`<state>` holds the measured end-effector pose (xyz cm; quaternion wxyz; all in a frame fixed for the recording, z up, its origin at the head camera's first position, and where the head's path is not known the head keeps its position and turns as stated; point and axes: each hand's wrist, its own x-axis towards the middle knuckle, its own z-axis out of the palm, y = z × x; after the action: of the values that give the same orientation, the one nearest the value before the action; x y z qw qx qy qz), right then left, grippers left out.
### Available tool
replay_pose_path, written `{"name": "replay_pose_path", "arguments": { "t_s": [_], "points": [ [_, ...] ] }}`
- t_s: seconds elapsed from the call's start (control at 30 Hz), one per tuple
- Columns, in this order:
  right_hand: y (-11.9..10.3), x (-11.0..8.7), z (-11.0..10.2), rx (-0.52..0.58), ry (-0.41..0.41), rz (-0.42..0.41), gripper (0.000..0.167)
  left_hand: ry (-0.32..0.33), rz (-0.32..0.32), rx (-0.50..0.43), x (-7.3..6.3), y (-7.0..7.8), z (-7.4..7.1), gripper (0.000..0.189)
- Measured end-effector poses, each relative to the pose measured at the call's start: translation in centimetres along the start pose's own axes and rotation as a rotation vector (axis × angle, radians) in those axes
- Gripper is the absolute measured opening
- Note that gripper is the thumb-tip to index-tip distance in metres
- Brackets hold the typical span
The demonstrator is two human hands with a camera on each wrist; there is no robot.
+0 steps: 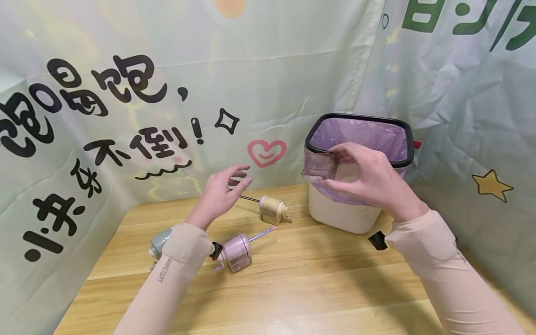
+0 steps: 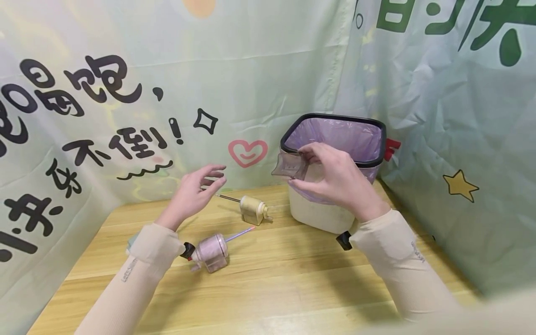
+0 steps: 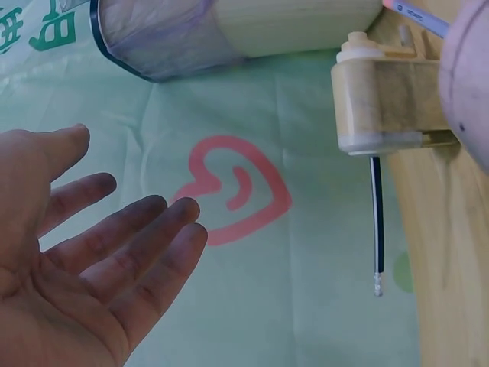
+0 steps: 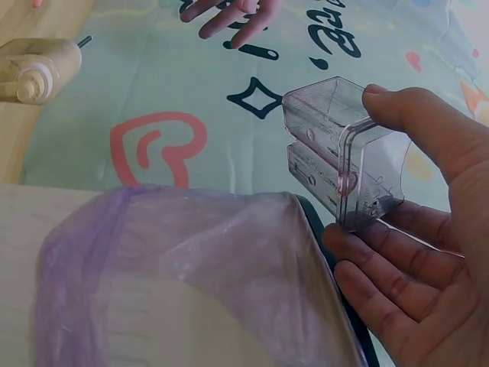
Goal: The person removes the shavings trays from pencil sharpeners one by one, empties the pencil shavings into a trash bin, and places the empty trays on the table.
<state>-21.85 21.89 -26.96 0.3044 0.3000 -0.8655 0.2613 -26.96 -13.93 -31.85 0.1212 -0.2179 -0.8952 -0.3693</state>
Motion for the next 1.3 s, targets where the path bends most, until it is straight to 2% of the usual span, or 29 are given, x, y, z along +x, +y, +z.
{"name": "replay_pose_path", "arguments": {
  "t_s": [0.2,0.5,0.83,1.0,1.3],
  "points": [
    [0.2,-0.5,1.0,0.056,-0.004,0.030,0.055,-0.016,-0.004,0.019,-0.9,-0.6,-0.2,0.041],
    [0.5,-1.3,3.0,0.099,-0.019,0.031,0.056,-0.052,-0.014,0.024,-2.4,-1.0,-0.4,0.043],
    [0.5,-2.1,5.1,0.143,-0.116,0.155,0.057,-0.059,-0.026,0.038,-3.8,-2.0,-0.1,0.041],
    [0.7,-2.6,6.0,0.168,-0.137,0.179,0.056,-0.056,-0.028,0.043,-4.3,-2.4,0.0,0.043],
    [0.8,-3.4,7.7,0.203,-0.188,0.222,0.056,-0.045,0.003,0.059,-4.9,-3.0,-0.1,0.043]
  ]
}}
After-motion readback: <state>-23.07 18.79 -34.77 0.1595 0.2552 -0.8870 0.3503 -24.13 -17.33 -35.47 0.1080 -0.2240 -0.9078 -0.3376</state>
